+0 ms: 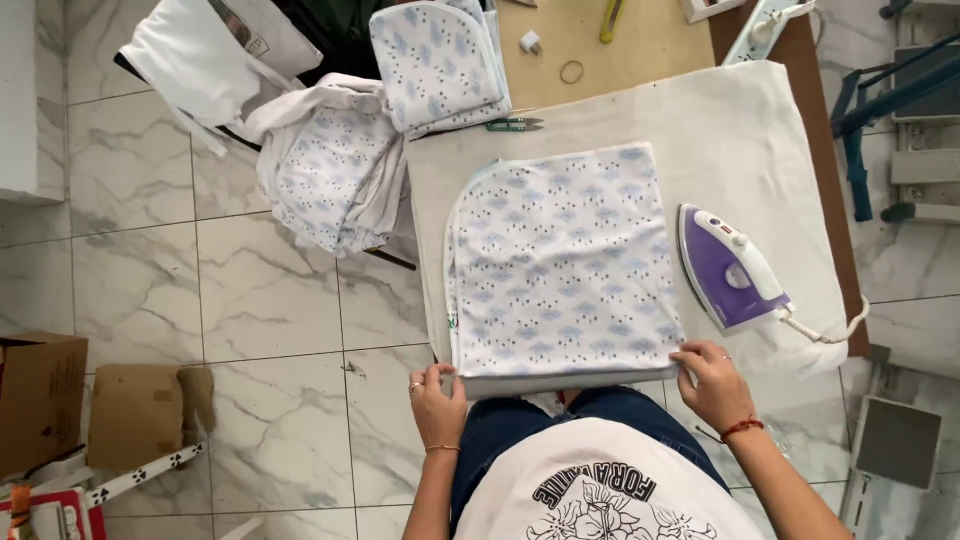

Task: Ironing and folding baby clothes on a pressing table in a factory setting.

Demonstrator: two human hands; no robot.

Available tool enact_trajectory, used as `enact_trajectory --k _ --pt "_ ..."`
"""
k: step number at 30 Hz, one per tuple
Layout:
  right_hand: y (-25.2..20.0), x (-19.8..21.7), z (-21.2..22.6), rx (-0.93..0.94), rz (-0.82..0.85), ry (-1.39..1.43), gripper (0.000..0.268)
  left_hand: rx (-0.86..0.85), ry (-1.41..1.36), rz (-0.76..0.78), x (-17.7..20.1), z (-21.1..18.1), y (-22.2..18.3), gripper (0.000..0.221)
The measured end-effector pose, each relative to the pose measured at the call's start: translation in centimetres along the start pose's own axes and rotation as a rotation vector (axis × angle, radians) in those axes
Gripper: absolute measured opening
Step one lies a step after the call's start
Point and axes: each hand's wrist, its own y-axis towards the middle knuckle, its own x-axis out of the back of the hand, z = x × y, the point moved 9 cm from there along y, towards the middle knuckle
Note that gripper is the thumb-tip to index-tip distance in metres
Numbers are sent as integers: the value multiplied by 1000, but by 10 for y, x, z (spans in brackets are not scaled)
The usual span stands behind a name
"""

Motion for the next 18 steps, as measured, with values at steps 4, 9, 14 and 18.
enact_trajectory --k 4,9,14,18 --pt "-7 -16 -14 -32 -5 -41 17 334 12 170 -27 42 2 18" --pt "-7 -39 -19 -33 13 -199 31 492 18 373 -45 45 0 39" --pt "37 -6 33 -199 23 351 22 -36 -335 280 -27 -87 22 18" --pt "104 -4 82 -508 251 813 35 -201 -513 484 -21 -208 23 13"
